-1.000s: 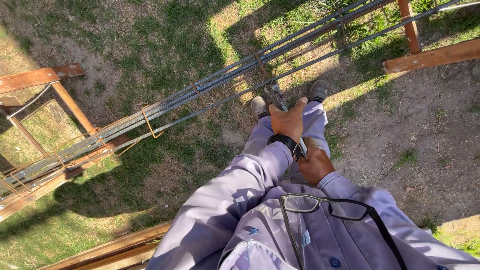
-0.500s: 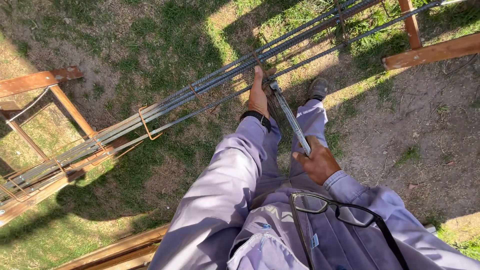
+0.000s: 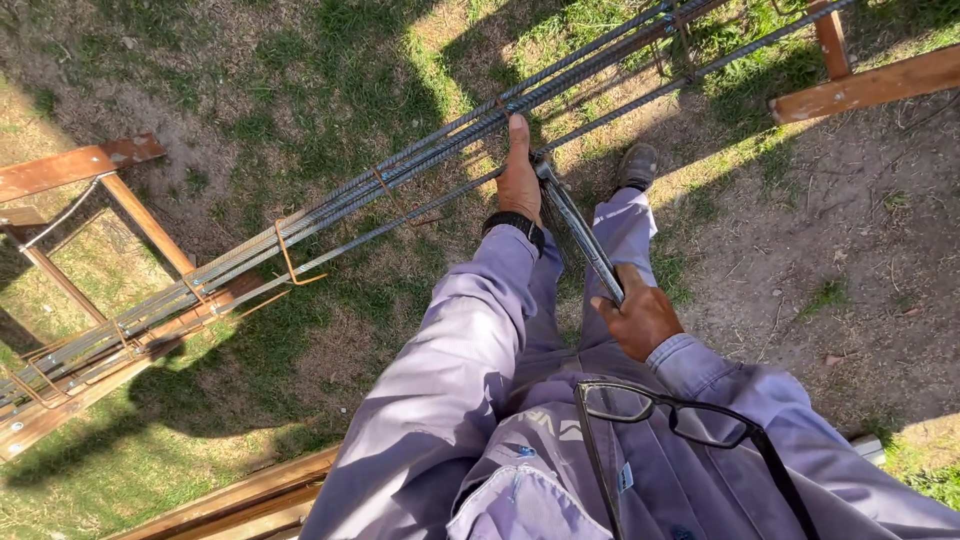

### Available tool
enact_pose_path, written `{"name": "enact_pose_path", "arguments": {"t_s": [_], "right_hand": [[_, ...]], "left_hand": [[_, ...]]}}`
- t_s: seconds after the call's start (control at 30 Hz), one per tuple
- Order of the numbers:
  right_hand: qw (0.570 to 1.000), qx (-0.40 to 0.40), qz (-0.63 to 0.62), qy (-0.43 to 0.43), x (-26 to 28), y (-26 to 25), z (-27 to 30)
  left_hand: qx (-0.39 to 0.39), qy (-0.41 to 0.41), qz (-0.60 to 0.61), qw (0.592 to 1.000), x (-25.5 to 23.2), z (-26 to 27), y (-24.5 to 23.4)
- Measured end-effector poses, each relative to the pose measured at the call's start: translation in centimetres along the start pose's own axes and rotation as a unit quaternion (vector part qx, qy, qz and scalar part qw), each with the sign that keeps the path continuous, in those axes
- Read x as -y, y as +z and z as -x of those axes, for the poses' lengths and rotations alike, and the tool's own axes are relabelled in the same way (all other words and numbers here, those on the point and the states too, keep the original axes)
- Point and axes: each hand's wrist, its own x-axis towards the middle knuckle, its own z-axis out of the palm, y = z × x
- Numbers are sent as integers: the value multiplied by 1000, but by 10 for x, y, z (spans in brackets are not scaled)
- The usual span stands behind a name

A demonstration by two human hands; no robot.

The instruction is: The person uses pliers to twist wire ties around a rebar cage structure, securing the intersecting steel bars. The task involves repeatedly wrapping wire and tightening it with the tool to fasten the framework together.

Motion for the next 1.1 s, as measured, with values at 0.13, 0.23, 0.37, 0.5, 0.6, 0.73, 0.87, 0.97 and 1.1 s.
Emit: {"name": "enact_pose_path", "arguments": {"t_s": [0.13,0.23,0.37,0.5,0.6,0.73,0.87,0.97,1.1], "right_hand": [[1000,-2,26,6,-3,0,-3],[999,-4,52,8,-4,1,-6],[999,-13,46,18,-7,13,-7],[998,-52,18,-16,-3,10,6],[999,-46,23,5,-3,11,6],[974,40,-223,4,-37,30,-10],[815,210,-539,33,-37,38,3],[837,197,-506,66,-15,44,10],[888,133,-437,43,-36,52,-24]], "left_hand": [[18,14,62,998,1,6,2],[-30,29,132,990,41,20,4],[-86,7,103,991,27,122,48],[-83,-36,48,995,97,48,71],[-68,-24,115,991,79,63,59],[72,-50,232,969,42,100,36],[275,-80,341,896,46,91,13],[302,-92,350,882,52,82,7],[163,-50,240,956,77,62,26]]}}
